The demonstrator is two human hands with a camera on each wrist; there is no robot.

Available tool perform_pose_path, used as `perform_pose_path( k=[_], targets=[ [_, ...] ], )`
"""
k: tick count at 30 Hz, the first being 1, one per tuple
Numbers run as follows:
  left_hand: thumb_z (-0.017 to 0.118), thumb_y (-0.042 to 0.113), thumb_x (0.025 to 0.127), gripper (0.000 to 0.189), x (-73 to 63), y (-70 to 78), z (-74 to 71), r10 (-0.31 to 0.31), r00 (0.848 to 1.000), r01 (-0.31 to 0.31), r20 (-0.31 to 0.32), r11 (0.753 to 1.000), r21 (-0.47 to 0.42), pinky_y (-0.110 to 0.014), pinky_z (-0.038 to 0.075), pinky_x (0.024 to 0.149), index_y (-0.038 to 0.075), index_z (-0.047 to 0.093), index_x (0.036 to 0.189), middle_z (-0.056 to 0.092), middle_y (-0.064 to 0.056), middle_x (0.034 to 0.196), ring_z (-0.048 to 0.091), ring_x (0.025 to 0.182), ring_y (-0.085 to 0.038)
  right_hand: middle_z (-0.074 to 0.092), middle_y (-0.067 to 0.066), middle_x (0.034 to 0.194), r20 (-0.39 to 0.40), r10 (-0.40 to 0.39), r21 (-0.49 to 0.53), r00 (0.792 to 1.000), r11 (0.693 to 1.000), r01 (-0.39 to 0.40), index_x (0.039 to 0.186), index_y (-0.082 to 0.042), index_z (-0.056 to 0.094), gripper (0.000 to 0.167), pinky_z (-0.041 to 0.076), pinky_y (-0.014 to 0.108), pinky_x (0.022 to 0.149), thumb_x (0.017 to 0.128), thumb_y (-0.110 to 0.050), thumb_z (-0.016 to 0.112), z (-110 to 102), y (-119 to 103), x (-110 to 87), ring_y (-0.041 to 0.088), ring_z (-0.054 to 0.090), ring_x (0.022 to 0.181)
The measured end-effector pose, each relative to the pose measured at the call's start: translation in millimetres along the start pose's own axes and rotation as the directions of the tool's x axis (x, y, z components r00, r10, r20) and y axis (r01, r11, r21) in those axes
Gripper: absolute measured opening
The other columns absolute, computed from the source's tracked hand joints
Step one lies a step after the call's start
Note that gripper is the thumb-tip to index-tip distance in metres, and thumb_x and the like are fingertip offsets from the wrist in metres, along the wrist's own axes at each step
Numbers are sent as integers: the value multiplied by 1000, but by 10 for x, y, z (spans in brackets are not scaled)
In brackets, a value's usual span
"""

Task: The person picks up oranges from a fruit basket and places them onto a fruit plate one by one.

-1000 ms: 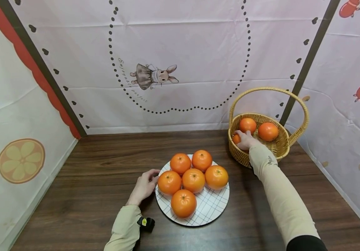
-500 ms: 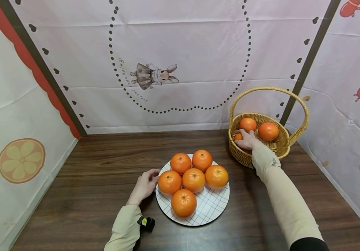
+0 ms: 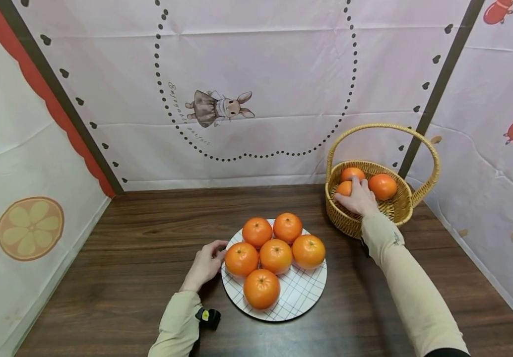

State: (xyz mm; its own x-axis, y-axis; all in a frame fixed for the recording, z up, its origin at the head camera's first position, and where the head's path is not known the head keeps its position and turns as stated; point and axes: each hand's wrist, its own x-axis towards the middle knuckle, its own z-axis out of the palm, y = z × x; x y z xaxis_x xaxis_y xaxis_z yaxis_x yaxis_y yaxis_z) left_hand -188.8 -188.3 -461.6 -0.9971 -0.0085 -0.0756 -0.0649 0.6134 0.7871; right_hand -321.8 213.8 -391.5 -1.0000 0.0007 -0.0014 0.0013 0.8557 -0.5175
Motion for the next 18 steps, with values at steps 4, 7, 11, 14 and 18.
perform_pose_path(
  k=[4,7,11,14,18],
  targets=[
    [55,8,101,29,-10,6,-6,-6,1000,6,2,1000,-18,-26,50,61,1,65,127,58,-8,81,56,64,-13,31,33,146,-60,-21,29,998,999,23,153,-3,25,81,35,65,106,91,-42,58,-16,-61,-63,59,45,120],
    [55,8,101,29,-12,9,-2,-9,1000,9,3,1000,-26,-26,52,60,1,64,127,57,-8,80,56,64,-13,35,31,142,-96,-37,54,995,998,42,151,-2,28,80,37,63,104,90,-42,60,-31,-108,-123,55,47,118],
    [54,8,101,29,-9,16,4,-12,1000,12,4,999,-34,-25,52,60,2,65,127,57,-7,80,56,64,-13,38,30,137,-120,-60,80,991,994,70,147,0,30,79,40,61,101,89,-42,63,-41,-152,-213,51,48,115],
    [54,8,101,29,0,16,7,-6,1000,6,3,999,-34,-25,51,60,1,64,127,57,-8,80,56,64,-13,40,28,133,-138,-75,87,988,992,87,145,0,31,78,41,59,99,87,-41,65,-52,-178,-277,49,49,114],
    [54,7,101,29,2,17,10,-3,1000,3,4,1000,-30,-25,52,60,1,64,127,57,-8,80,56,65,-13,42,26,133,-181,-77,115,980,988,99,144,0,32,79,42,58,99,85,-38,68,-91,-208,-363,46,49,114]
  ],
)
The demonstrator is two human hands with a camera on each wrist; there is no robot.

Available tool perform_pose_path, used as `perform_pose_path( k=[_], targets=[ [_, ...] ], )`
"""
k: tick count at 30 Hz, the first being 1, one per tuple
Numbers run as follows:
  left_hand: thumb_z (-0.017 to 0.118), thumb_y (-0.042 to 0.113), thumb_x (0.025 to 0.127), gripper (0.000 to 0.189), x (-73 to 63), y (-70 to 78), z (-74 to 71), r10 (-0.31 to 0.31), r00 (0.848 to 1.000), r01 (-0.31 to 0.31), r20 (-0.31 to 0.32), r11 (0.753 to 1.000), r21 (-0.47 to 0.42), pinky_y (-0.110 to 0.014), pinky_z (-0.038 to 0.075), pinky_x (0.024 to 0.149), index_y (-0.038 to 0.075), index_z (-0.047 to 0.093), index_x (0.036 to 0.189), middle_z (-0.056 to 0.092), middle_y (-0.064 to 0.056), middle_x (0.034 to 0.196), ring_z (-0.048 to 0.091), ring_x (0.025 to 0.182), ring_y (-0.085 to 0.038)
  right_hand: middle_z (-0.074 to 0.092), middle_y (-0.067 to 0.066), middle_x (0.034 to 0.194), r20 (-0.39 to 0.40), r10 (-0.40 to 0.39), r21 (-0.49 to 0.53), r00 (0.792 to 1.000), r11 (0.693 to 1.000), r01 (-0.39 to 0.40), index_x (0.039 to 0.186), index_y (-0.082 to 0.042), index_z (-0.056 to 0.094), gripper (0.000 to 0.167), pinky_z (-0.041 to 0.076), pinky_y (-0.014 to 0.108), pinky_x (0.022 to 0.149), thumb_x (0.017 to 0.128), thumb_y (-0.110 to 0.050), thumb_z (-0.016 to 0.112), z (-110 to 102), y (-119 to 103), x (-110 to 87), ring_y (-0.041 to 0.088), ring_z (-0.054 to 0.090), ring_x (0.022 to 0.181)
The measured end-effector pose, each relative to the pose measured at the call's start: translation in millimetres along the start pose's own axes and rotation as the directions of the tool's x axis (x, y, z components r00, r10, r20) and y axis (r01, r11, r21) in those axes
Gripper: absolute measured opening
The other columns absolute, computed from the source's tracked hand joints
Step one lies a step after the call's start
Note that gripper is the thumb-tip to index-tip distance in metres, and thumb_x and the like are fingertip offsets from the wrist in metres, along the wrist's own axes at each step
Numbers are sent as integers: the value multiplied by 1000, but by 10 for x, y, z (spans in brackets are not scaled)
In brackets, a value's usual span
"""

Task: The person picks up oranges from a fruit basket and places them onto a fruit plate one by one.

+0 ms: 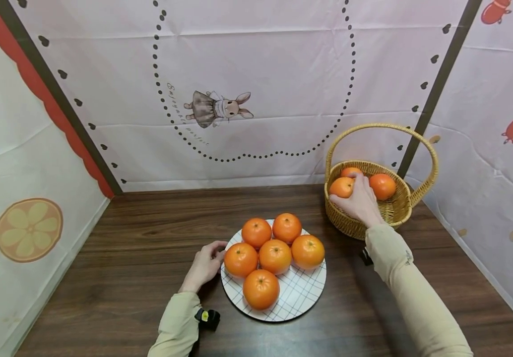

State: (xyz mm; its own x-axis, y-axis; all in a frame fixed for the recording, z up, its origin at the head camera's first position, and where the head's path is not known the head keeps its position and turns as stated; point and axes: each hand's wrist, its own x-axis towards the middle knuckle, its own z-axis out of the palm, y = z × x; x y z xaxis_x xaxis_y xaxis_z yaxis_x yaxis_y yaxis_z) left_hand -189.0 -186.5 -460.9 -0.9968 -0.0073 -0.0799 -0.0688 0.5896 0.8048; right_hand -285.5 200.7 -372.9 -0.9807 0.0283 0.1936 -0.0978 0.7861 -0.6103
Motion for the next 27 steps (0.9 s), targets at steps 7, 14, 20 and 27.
perform_pose_path(
  k=[7,14,20,27],
  targets=[
    [54,7,101,29,-12,7,-5,5,1000,-5,-1,1000,16,-25,50,60,0,64,127,56,-8,81,54,65,-14,43,26,133,0,-36,20,999,999,36,143,1,33,79,45,55,98,85,-38,70,-106,-91,-181,40,52,113],
    [54,7,101,29,-4,1,-3,7,1000,-6,-6,999,32,-25,47,60,1,65,127,57,-8,82,53,65,-14,45,22,130,10,-94,28,996,995,94,137,-1,36,72,45,52,96,85,-35,72,-156,-208,-411,37,54,112],
    [53,7,101,28,2,10,-1,17,1000,-17,-9,1000,26,-24,48,59,1,65,126,57,-8,81,54,64,-14,46,20,130,28,-127,49,991,991,126,137,-3,37,71,46,50,93,85,-33,74,-133,-272,-589,35,55,109],
    [53,7,101,28,-26,26,-10,12,1000,-12,-8,1000,28,-24,48,59,1,65,126,58,-8,82,54,64,-13,48,19,128,28,-171,88,985,982,168,137,-4,38,70,47,48,91,84,-31,76,-78,-302,-745,33,54,109]
  ],
)
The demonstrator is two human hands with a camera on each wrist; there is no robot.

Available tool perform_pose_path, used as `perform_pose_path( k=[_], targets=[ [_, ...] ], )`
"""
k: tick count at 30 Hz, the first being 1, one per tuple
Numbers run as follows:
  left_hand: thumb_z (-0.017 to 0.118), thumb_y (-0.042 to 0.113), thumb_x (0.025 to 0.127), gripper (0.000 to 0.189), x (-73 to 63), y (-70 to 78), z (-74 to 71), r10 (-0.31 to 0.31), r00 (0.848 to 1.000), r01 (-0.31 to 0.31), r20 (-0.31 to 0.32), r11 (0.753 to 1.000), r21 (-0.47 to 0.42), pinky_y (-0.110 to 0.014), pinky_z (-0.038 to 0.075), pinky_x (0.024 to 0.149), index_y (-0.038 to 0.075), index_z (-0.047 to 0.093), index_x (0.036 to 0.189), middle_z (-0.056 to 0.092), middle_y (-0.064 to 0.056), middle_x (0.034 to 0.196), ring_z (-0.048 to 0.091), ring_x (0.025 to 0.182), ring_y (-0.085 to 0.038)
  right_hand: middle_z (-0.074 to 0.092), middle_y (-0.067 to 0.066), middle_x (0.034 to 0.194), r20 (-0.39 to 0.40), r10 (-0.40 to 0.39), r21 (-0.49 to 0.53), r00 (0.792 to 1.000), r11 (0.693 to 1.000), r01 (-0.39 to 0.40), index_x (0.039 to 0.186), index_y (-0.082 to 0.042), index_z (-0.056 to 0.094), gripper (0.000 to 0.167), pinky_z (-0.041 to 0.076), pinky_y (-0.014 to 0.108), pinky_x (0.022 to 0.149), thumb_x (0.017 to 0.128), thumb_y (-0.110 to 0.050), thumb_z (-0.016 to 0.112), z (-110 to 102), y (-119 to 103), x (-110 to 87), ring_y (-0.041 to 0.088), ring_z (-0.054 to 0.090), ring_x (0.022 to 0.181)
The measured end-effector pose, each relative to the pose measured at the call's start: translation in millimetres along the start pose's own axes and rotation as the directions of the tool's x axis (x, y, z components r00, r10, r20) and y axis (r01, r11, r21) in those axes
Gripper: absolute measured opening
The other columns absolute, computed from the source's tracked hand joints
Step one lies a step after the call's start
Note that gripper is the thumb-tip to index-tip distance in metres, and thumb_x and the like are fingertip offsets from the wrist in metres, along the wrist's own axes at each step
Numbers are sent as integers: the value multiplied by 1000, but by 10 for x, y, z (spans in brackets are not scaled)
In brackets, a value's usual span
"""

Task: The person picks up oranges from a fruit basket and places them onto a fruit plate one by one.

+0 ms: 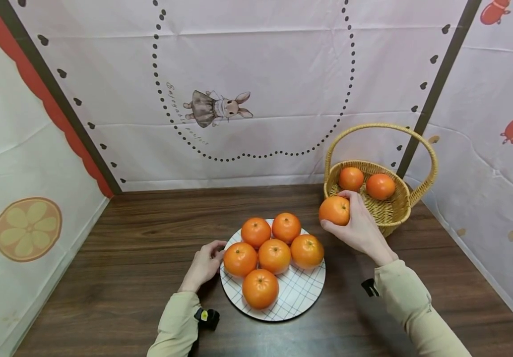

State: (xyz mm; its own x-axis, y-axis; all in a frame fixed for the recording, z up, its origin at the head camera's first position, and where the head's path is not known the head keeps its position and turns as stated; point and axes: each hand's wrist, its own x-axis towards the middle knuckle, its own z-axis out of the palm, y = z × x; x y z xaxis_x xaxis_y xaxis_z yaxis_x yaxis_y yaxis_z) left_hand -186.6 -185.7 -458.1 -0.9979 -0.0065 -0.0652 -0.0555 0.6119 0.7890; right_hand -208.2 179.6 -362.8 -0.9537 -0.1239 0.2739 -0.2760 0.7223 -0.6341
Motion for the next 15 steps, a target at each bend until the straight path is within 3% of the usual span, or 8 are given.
perform_pose_path(
  k=[15],
  targets=[
    [53,7,102,29,-18,11,-19,18,1000,-18,10,1000,-12,-27,50,58,-1,64,127,59,-10,81,55,62,-14,47,9,123,53,-109,52,993,993,106,133,-11,44,68,51,42,86,78,-28,82,177,-177,-349,25,57,104]
  ],
)
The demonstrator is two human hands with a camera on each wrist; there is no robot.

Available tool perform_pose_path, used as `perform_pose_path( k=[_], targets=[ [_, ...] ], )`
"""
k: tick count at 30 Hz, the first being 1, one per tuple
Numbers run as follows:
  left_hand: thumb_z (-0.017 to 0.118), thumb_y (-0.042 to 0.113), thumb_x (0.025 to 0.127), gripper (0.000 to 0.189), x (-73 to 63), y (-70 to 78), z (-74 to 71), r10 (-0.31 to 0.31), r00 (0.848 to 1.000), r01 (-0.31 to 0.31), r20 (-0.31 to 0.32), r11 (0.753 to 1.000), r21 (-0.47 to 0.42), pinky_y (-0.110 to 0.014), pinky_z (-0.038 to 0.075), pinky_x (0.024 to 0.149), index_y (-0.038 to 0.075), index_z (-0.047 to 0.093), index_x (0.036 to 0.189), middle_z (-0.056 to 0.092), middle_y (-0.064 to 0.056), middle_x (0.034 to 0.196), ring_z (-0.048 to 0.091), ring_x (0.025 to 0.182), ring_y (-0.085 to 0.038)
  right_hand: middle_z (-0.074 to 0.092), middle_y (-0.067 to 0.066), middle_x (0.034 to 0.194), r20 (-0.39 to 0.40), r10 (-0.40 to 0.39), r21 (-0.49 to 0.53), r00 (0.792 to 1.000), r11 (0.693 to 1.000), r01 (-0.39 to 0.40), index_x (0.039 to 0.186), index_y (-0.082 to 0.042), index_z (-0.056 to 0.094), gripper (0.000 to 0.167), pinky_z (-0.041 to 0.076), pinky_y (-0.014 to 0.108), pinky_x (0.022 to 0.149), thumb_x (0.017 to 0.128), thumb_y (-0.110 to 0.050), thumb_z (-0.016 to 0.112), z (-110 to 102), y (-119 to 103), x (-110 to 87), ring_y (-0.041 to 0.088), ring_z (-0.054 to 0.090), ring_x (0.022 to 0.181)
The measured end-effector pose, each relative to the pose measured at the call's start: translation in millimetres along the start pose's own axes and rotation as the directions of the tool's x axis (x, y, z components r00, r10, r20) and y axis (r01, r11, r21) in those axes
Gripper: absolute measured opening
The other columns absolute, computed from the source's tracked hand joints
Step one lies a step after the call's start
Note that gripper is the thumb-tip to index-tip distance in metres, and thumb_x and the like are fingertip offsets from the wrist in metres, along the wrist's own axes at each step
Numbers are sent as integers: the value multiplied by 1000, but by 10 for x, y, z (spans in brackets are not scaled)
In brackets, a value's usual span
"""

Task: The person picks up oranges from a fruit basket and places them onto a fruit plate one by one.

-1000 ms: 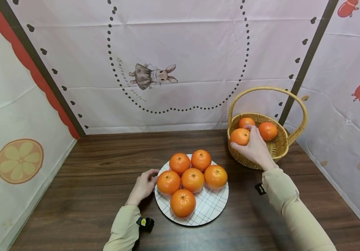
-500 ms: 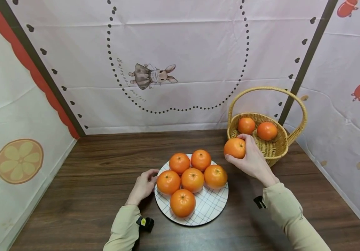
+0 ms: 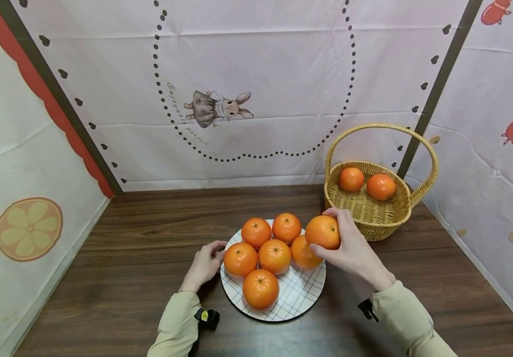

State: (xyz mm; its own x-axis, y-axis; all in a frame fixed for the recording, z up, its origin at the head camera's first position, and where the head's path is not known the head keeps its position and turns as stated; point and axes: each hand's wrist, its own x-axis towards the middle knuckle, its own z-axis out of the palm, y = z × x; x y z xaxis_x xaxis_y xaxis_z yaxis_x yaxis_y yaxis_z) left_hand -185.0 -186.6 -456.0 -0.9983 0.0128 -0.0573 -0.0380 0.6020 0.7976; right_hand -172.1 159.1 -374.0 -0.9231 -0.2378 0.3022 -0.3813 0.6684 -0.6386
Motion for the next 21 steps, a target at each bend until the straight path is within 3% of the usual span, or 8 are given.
perform_pose_path(
  k=[9,21],
  targets=[
    [53,7,102,29,5,-1,6,-5,1000,5,2,1000,1,-26,50,59,0,64,128,58,-9,82,54,63,-14,50,4,122,26,-51,15,998,999,51,129,-14,46,69,51,39,88,74,-26,86,105,-64,-142,18,59,102],
    [53,7,101,29,1,1,6,-16,1000,16,-3,1000,11,-25,49,60,1,64,127,60,-10,83,54,65,-13,56,-3,115,43,-163,-79,986,983,166,123,-15,55,66,51,37,88,69,-33,89,214,-161,-235,13,54,103]
  ],
)
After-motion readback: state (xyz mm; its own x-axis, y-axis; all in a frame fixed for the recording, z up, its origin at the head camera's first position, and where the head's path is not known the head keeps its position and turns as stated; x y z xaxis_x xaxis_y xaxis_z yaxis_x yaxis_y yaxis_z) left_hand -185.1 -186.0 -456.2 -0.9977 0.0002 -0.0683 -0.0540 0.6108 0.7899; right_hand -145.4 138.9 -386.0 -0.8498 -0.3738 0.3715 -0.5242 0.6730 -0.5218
